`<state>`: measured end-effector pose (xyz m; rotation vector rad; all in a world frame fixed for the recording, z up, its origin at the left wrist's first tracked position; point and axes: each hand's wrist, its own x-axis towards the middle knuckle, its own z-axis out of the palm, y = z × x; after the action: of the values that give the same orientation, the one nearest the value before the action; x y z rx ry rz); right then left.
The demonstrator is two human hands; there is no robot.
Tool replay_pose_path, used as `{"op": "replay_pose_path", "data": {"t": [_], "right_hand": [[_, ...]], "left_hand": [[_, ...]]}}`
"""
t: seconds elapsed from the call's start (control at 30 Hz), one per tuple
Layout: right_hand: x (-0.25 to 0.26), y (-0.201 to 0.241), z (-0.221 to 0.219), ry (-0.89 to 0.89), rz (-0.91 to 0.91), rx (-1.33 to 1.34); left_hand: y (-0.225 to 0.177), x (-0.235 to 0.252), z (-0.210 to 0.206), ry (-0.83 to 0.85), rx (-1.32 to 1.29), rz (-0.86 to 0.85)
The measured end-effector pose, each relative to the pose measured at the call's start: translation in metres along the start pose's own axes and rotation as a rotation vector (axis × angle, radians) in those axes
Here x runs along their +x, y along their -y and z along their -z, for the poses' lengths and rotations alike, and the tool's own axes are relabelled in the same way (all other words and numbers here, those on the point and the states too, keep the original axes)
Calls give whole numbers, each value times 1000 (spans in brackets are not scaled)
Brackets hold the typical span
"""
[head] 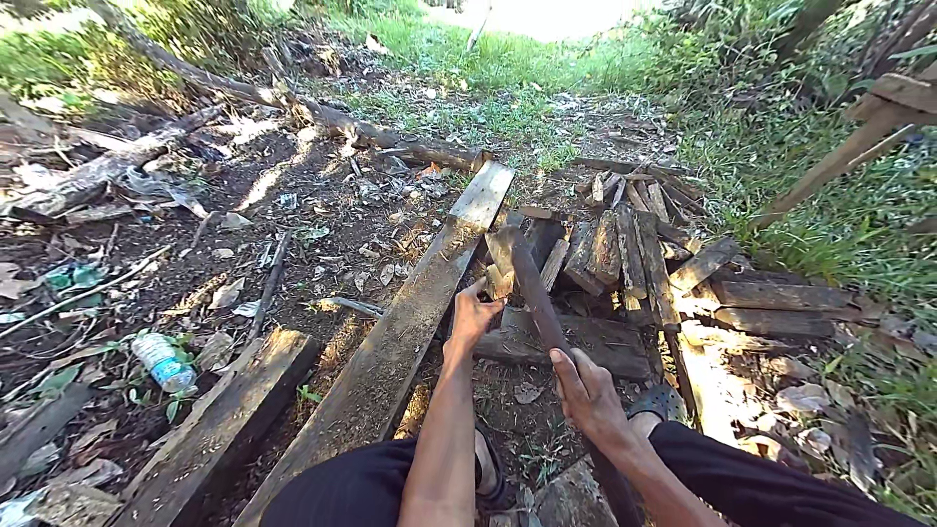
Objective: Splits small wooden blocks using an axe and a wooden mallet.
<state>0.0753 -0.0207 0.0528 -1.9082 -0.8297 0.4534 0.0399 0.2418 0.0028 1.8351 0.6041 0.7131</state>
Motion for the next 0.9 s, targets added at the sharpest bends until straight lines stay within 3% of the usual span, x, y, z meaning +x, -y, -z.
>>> {"op": "replay_pose_path", "data": {"t": [0.1, 0.23, 0.33, 0.37, 0.43, 0.53, 0.6, 0.7, 0.77, 0.9], "right_hand": [[-2, 36, 22, -95, 164, 67], [7, 88, 58, -211, 433, 231], [5, 105, 72, -235, 490, 248], [2, 99, 71, -208, 439, 236], [1, 68, 56, -92, 217, 147], [20, -3, 14, 114, -125, -65], [29, -24, -1, 95, -148, -104], [24, -27, -7, 62, -133, -46], [19, -22, -2, 59, -132, 10], [8, 18, 29, 44, -133, 143]], "left_hand": [[-77, 19, 22, -71, 99, -213], [-210, 57, 58, -161, 213, -537], [-264, 62, 71, -159, 228, -589], [-257, 60, 68, -157, 221, -572], [-194, 43, 52, -135, 205, -424], [-25, -32, 9, 44, 87, 97], [56, -77, -21, 144, 15, 423], [94, -113, -36, 256, 144, 711], [98, -112, -38, 255, 157, 705], [75, -99, -27, 73, -175, 665]]}}
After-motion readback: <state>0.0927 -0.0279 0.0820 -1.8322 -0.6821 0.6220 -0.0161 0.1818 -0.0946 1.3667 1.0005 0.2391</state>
